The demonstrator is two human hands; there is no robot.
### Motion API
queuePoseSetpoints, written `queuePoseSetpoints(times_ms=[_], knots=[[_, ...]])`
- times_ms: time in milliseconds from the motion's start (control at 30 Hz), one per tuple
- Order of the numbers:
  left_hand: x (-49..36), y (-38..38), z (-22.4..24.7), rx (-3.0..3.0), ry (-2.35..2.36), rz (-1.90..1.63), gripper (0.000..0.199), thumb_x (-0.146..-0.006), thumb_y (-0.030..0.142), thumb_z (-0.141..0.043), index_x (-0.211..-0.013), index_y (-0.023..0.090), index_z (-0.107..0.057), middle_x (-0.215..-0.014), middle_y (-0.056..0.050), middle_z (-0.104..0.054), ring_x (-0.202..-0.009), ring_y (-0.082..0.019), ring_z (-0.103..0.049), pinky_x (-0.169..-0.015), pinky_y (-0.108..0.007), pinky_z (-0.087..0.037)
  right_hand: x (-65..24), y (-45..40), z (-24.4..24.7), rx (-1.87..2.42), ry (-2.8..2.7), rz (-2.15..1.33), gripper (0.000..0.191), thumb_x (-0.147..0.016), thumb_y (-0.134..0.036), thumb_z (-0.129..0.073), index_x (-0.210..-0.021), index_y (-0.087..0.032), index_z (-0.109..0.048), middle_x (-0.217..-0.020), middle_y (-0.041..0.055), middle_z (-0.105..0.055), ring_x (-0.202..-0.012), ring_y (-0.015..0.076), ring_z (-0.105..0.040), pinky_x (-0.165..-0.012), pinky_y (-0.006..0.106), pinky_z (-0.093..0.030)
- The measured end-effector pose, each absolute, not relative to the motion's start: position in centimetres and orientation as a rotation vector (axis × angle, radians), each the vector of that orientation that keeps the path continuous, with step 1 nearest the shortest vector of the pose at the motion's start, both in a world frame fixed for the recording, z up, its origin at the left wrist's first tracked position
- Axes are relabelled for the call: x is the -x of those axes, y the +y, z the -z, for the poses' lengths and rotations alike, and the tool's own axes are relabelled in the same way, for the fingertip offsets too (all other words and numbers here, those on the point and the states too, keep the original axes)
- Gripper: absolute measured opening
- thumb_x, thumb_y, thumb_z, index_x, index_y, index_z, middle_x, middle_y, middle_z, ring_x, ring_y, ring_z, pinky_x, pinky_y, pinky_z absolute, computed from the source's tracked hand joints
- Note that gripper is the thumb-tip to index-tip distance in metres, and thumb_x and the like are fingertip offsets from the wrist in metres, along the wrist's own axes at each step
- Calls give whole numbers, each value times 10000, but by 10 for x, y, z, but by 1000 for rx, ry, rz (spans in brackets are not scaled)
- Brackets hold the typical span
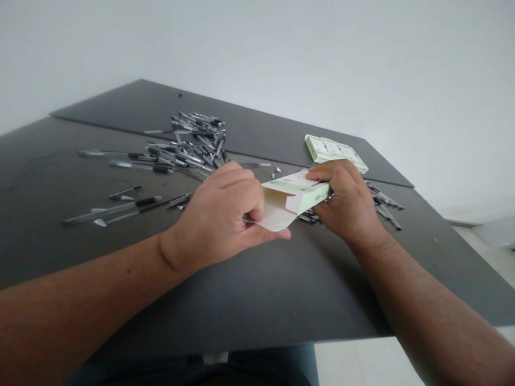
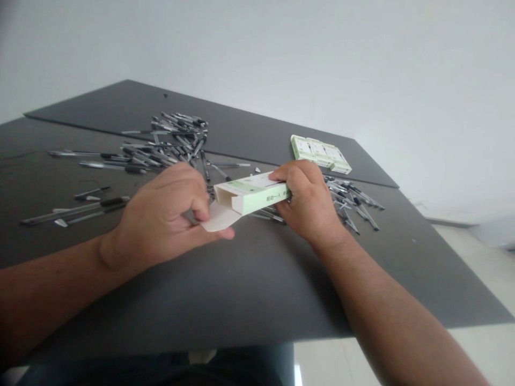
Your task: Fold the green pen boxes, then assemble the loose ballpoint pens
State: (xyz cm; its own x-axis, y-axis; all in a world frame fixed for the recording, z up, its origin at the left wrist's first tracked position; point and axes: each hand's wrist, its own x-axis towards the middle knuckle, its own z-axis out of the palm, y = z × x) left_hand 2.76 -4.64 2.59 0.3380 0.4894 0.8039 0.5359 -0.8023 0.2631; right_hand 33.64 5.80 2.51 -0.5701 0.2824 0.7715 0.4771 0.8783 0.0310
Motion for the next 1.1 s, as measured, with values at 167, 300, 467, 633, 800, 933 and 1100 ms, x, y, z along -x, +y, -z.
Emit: queuePoseSetpoints(times_ms=[167,300,467,633,800,933,1100], knots=[[-27,-41,-31,2788,-1499,1689,648,-1261,697,-471,-773,275,-536,-733,-16,-620,-685,-210,-588,-633,-392,-421,-336,58,-23,547,-2185,310,343,-1003,-197,-920,-1290,-338,-796,-1302,106,-905,-1224,388,-853,-1047,611,-699],[-31,-32,-21,2747,-1908,1736,522,-1010,702,-818,-846,288,-546,-715,26,-599,-638,-181,-543,-554,-328,-371,-338,60,-23,512,-2182,332,383,-1013,-157,-898,-1331,-348,-799,-1314,95,-900,-1238,382,-852,-1063,621,-697],[-38,-30,-8,2725,-1891,1974,422,-940,531,-925,-1131,297,-630,-818,34,-706,-687,-194,-630,-603,-319,-443,-337,61,-25,447,-2158,343,452,-1003,-122,-926,-1362,-363,-794,-1316,92,-892,-1217,368,-852,-1056,587,-698],[-38,-35,-24,2742,-2077,1425,251,-1021,497,-757,-948,259,-729,-862,-31,-816,-755,-233,-720,-661,-367,-458,-335,57,-27,467,-2189,384,408,-1022,-127,-905,-1339,-355,-787,-1325,92,-882,-1228,357,-855,-1061,577,-700],[-36,-37,-36,2788,-1898,1220,303,-1072,413,-559,-821,263,-637,-764,-13,-751,-709,-217,-692,-642,-373,-401,-337,56,-22,605,-2192,342,350,-1056,-201,-887,-1368,-342,-814,-1463,131,-828,-1401,403,-800,-1188,654,-673],[-38,-40,-35,2768,-1649,1296,371,-1087,395,-571,-738,275,-527,-642,14,-616,-599,-194,-586,-594,-371,-338,-336,54,-18,809,-2093,343,573,-992,-289,-981,-1538,-364,-824,-1594,180,-727,-1490,485,-717,-1238,753,-653],[-35,-46,-37,2564,-1548,1336,418,-1080,342,-632,-715,286,-436,-570,26,-491,-522,-191,-462,-564,-399,-256,-336,41,-26,875,-2085,135,660,-1131,-362,-831,-1779,-357,-702,-1246,123,-778,-1042,359,-764,-1003,652,-737]])
